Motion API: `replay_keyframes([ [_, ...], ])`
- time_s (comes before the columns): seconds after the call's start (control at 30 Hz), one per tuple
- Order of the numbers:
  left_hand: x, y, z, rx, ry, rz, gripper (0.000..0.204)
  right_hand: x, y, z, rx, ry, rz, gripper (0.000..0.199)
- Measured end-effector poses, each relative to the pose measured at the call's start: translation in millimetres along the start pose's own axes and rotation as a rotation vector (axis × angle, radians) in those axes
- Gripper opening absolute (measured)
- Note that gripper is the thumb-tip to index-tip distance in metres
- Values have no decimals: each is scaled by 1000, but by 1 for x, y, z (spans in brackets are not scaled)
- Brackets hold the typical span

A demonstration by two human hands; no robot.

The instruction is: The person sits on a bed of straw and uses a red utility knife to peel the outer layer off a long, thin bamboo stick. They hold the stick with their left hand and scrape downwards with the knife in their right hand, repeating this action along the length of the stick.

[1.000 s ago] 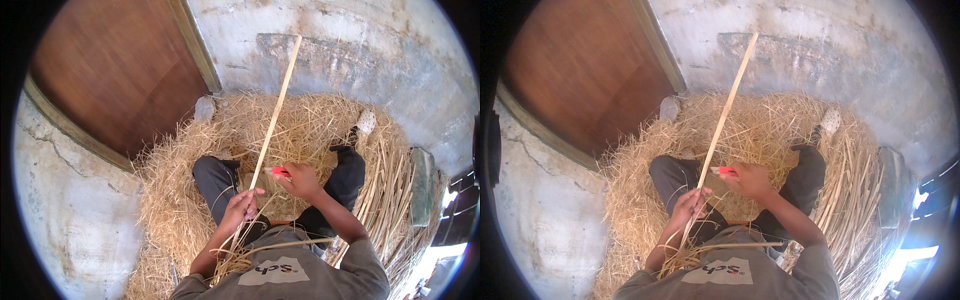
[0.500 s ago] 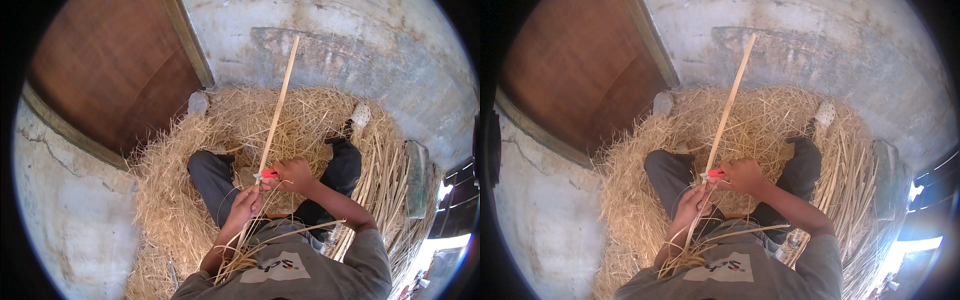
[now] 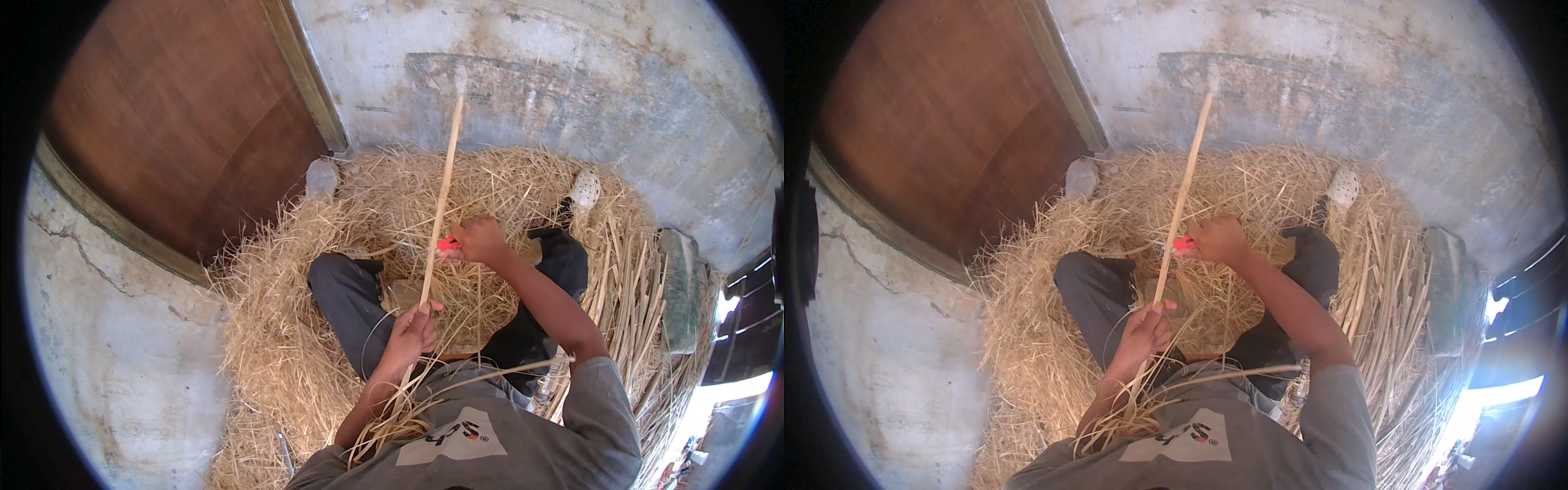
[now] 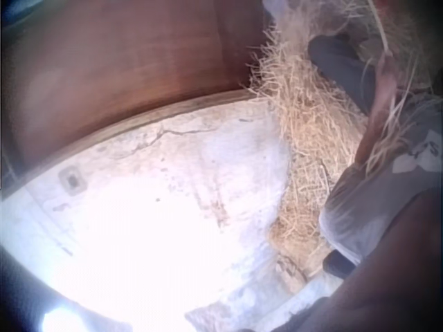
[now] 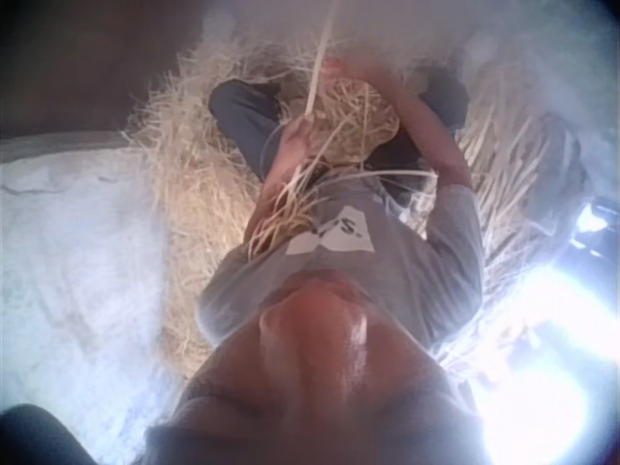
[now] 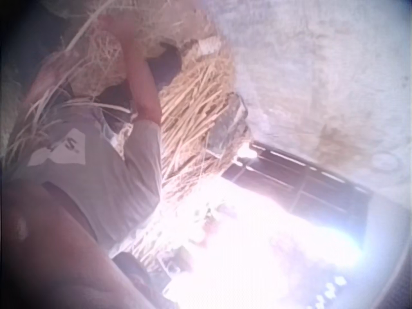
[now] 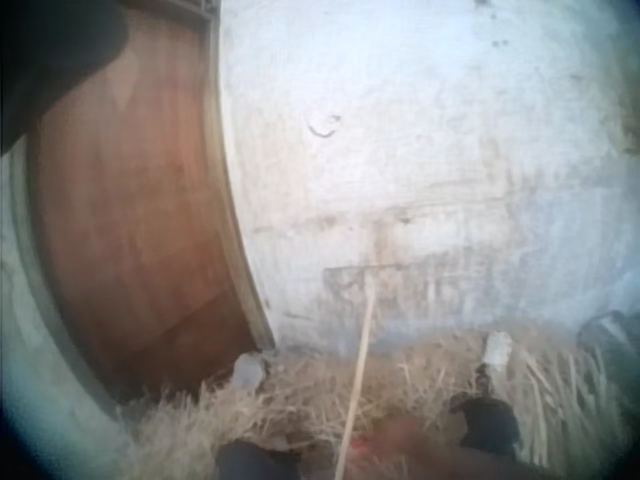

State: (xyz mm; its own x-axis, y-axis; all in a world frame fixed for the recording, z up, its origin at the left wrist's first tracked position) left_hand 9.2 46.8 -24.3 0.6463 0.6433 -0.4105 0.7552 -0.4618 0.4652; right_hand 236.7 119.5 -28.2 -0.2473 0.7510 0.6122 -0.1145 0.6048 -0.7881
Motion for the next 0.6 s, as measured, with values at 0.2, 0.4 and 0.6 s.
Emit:
replay_keyframes([
  [0.2,5,7,17,4,-37,14,28,10,27,-80,-21,366,280,62],
  [0.4,3,0,18,31,-31,20,26,-1,37,-78,-28,388,256,66],
  [0.6,-6,-12,18,85,-30,-13,30,-28,50,-47,533,739,335,68],
])
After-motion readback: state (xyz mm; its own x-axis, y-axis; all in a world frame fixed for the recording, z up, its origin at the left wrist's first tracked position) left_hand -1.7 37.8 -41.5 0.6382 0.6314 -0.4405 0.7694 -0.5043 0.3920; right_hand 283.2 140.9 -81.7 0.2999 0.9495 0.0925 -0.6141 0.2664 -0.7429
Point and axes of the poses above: each hand's wrist, its own x-axis towards the middle knuckle, its own y-axis out of the palm, z = x × y, the point moved 4 cm from there along x, towards the middle knuckle, and after that the axes turned 3 degrees about -z, right-handed, at the moved point
